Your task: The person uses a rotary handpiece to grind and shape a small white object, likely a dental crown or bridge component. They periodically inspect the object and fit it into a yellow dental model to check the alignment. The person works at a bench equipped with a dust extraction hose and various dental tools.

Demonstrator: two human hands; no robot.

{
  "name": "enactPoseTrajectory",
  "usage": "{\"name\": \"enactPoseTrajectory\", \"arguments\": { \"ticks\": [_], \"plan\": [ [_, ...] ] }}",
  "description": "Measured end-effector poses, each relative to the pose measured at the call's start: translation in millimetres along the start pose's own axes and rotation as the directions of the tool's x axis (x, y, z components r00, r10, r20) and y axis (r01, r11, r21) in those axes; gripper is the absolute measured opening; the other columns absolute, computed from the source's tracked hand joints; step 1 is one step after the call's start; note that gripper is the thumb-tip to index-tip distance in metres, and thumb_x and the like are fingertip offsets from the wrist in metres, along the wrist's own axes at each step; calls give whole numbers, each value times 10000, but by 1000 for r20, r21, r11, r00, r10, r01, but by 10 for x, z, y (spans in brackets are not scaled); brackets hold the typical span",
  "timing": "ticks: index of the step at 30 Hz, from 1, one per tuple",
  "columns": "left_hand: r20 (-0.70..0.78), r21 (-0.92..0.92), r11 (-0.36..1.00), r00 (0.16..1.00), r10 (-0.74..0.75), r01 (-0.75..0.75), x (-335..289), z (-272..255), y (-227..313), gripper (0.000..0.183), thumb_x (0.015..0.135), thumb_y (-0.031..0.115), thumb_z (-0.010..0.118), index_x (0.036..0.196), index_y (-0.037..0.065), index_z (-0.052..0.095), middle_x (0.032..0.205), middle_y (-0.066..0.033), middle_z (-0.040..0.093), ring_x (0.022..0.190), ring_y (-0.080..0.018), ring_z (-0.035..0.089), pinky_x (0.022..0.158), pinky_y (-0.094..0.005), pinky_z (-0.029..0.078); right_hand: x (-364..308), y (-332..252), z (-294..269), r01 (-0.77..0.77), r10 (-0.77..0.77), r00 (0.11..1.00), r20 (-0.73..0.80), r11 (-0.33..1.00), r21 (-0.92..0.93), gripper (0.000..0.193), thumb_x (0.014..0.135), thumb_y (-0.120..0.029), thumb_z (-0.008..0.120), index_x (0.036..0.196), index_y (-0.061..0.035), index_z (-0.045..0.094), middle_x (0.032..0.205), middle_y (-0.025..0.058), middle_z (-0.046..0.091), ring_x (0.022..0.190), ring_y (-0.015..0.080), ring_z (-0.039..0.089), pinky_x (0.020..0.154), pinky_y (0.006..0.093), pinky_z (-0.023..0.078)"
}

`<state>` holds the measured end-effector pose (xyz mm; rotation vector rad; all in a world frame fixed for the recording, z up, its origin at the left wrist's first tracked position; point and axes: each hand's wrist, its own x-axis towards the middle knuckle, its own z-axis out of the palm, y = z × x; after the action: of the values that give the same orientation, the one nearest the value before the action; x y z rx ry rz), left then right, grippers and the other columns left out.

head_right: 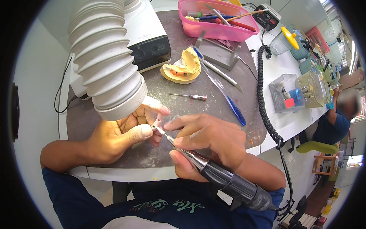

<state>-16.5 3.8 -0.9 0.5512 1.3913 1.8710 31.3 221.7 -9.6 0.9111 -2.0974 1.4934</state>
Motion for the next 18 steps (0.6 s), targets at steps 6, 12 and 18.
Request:
{"name": "enactPoseTrajectory", "arguments": {
  "ticks": [6,12,18],
  "plan": [
    [-30,-37,999,1000,-3,2,16,-10,-64,387,985,97,514,1334,-52,438,1009,-82,594,935,-136,590,846,-310,506,-24,-18,-75,-30,26,993,113,999,29,285,775,23,664,1020,25,518,744,132,584,819,336,701,776,407,583],
    [-32,17,1000,999,0,0,8,-6,-44,390,983,89,520,1334,-57,436,1019,-85,591,935,-132,586,849,-311,506,-30,-3,-53,-23,20,995,98,999,32,292,767,30,677,1014,26,521,753,141,581,810,316,699,809,436,578],
    [-23,16,999,999,29,-29,12,-2,-56,402,979,90,533,1340,-56,435,1025,-85,589,937,-131,582,852,-313,507,-26,-12,-63,-55,53,991,122,998,14,289,766,23,694,1012,17,542,771,137,593,815,309,698,815,455,573]
  ]
}}
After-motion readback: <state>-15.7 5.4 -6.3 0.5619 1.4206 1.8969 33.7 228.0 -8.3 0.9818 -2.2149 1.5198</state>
